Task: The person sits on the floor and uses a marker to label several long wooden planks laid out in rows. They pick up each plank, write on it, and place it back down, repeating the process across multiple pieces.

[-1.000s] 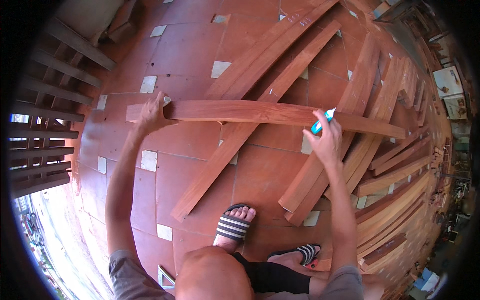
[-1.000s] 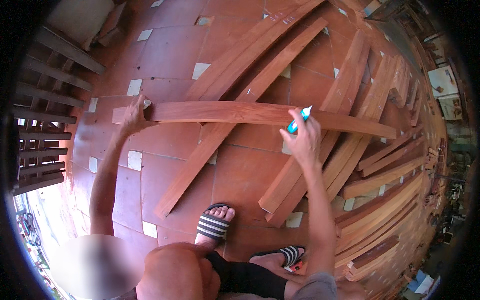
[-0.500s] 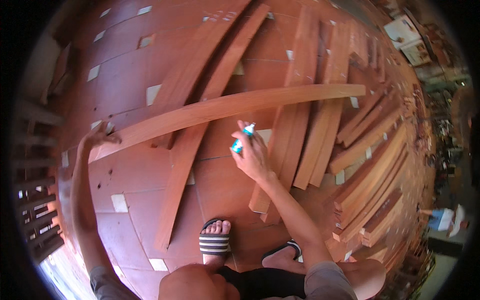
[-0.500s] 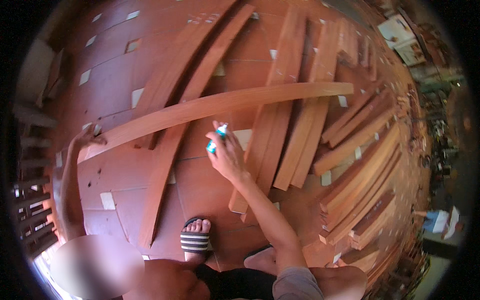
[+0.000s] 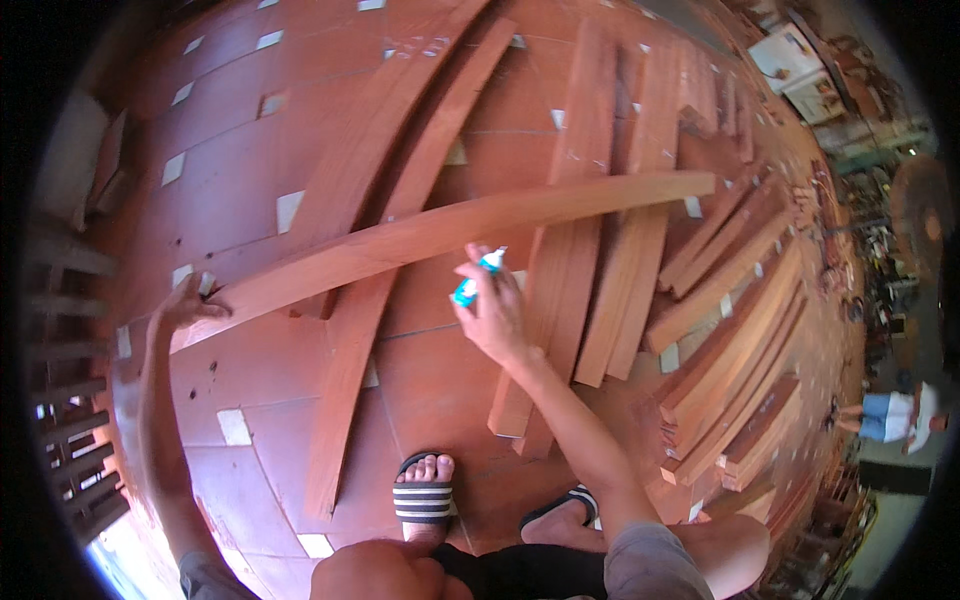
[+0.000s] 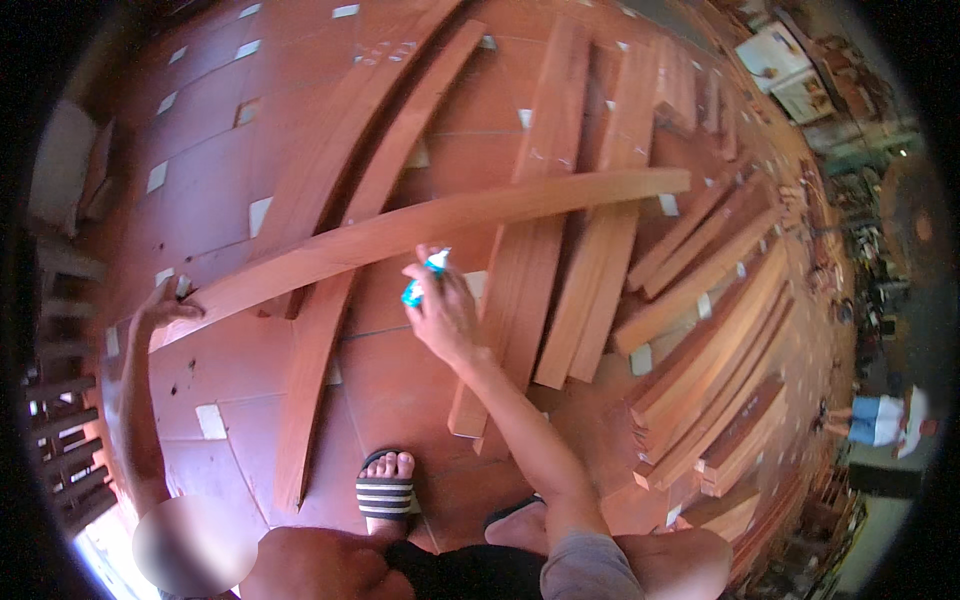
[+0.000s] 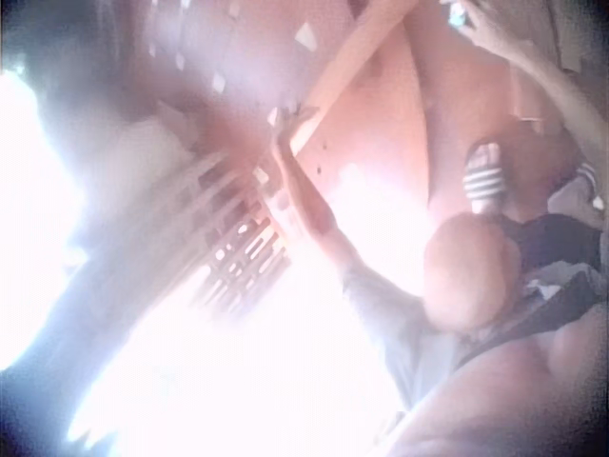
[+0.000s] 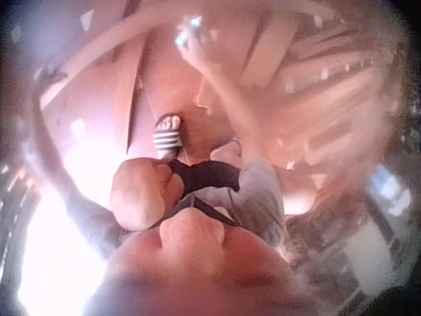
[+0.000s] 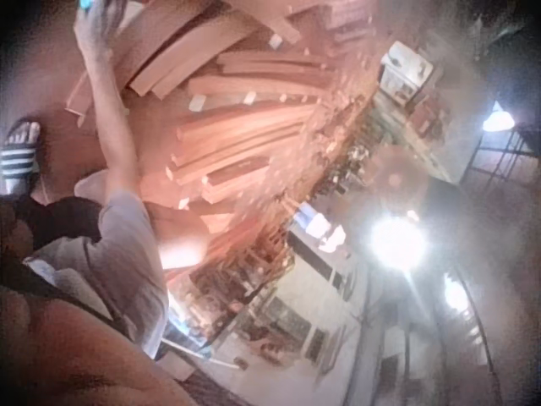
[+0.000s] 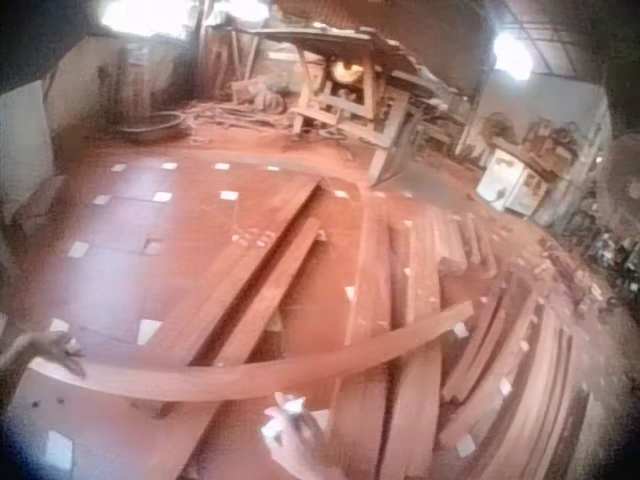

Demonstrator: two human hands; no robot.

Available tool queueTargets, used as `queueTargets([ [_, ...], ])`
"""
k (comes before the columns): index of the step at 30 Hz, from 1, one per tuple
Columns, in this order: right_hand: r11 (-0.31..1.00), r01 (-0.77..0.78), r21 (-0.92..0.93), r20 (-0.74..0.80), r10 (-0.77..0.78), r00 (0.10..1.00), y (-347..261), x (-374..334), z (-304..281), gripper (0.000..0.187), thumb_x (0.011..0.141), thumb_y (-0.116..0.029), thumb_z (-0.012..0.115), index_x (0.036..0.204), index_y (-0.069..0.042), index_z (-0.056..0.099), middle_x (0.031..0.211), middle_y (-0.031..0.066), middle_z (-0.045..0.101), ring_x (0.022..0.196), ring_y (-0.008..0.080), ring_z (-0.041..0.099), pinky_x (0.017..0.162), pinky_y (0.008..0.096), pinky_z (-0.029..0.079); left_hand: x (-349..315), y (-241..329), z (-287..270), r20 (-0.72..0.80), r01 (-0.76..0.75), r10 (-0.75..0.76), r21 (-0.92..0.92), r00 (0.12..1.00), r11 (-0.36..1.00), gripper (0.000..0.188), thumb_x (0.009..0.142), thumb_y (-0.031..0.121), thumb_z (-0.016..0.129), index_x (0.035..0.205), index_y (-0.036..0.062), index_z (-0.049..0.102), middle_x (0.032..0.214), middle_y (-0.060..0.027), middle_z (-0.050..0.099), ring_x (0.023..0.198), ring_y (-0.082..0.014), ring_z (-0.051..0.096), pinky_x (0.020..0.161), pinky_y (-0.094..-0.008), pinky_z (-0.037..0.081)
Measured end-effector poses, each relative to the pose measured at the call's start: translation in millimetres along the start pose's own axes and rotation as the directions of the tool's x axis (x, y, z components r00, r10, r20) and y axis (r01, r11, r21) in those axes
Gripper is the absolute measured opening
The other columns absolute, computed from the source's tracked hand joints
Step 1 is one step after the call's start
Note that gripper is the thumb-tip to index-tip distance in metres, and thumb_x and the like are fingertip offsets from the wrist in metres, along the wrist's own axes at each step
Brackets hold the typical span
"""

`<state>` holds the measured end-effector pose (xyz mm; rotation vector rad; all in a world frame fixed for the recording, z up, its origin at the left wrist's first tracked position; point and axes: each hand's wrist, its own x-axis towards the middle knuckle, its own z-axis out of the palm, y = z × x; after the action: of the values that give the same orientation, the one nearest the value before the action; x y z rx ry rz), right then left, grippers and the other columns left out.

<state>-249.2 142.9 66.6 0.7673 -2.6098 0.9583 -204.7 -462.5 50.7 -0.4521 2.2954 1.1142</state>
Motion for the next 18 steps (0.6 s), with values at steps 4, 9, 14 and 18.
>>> queueTargets([
  [4,0.995,0.02,-0.095,0.001,-0.02,1.0,15,3,-9,0.059,0.078,-0.004,0.085,0.126,-0.009,0.052,0.155,0.0218,0.049,0.145,0.0421,0.044,0.121,0.0552,0.032,-44,35,43,-0.229,-0.124,0.175,0.222,0.957,0.967,0.072,0.059,0.032,0.105,0.105,0.0059,0.057,0.091,-0.0048,0.061,0.073,-0.0149,0.058,0.065,-0.0334,0.05],
  [9,0.977,0.003,-0.215,0.091,0.017,0.996,39,39,-49,0.079,0.069,-0.01,0.093,0.136,-0.012,0.05,0.156,0.0216,0.048,0.14,0.0448,0.048,0.115,0.0549,0.039,-78,70,64,-0.344,-0.11,0.269,0.418,0.9,0.902,0.068,0.054,0.032,0.104,0.099,0.0064,0.06,0.081,-0.0121,0.066,0.075,-0.026,0.064,0.071,-0.0408,0.054],
  [14,0.965,0.094,-0.244,0.346,-0.003,0.938,37,87,-59,0.079,0.066,-0.009,0.094,0.134,-0.011,0.053,0.139,0.0237,0.061,0.125,0.0437,0.058,0.109,0.0507,0.045,-90,64,86,-0.429,-0.103,0.335,0.48,0.839,0.871,0.067,0.054,0.026,0.102,0.104,0.0071,0.061,0.096,-0.0164,0.073,0.093,-0.0361,0.07,0.084,-0.0467,0.055],
  [18,0.965,0.012,-0.263,0.498,0.125,0.858,33,96,-54,0.067,0.064,-0.007,0.094,0.123,-0.011,0.061,0.11,0.018,0.068,0.108,0.0401,0.063,0.097,0.0508,0.048,-94,49,103,-0.501,-0.073,0.342,0.48,0.795,0.874,0.068,0.056,0.019,0.099,0.113,0.0088,0.063,0.111,-0.0127,0.071,0.111,-0.0357,0.065,0.1,-0.047,0.05],
])
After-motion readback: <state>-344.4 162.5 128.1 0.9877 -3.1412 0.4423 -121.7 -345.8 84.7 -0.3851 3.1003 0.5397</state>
